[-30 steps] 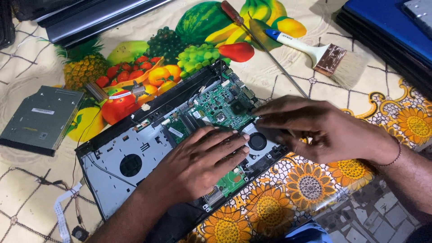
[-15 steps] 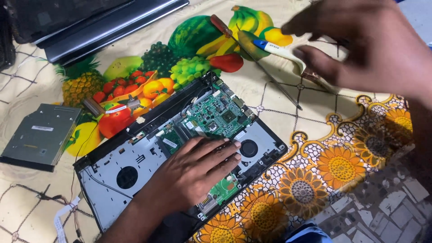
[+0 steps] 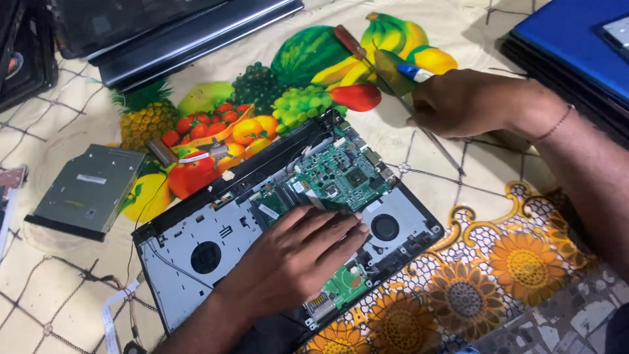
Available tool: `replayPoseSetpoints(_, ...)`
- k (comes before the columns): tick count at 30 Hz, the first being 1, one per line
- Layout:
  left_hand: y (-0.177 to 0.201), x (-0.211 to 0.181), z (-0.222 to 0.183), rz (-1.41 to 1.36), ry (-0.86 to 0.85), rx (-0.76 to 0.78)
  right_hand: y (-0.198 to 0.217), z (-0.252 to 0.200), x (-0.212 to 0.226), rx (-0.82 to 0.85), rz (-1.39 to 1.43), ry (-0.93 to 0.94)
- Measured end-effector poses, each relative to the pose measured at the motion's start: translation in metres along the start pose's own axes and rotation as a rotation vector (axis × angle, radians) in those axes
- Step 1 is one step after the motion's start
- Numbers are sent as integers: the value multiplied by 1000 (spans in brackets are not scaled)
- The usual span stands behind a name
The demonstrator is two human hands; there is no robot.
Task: Reconnecting internal laptop components including the cooling fan and various ribbon cables to the motherboard during reassembly.
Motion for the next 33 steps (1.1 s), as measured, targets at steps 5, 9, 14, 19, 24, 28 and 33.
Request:
replayPoseSetpoints(5, 2, 3, 1, 35, 71, -39, -8, 7, -9, -14, 121, 57)
replayPoseSetpoints(9, 1, 8, 0, 58, 147, -50, -3, 2, -17, 10, 511, 78)
replayPoseSetpoints(14, -4, 6, -3, 42, 127, -34, -5, -6, -27, 5, 912, 93)
replayPoseSetpoints(19, -4, 2, 5, 8, 172, -45, 2, -61, 14, -280, 1101, 723)
replayPoseSetpoints(24, -6, -8, 8, -183, 150, -31, -11, -98, 40, -232, 1075, 1013)
replayPoseSetpoints(28, -8, -11, 3, -216, 105, -82, -24, -107, 50, -204, 1019, 1096)
replayPoseSetpoints(33, -9, -13, -2, -179, 90, -71, -31, -110, 54, -146, 952, 1106)
Point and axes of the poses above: each hand's wrist, its own z-axis towards the middle knuckle, its own y-axis out of the back of the hand, x = y × z, the point moved 2 cm from there along z, towards the middle knuckle, and after that the axes turned 9 degrees about z, right-handed, at the moved point
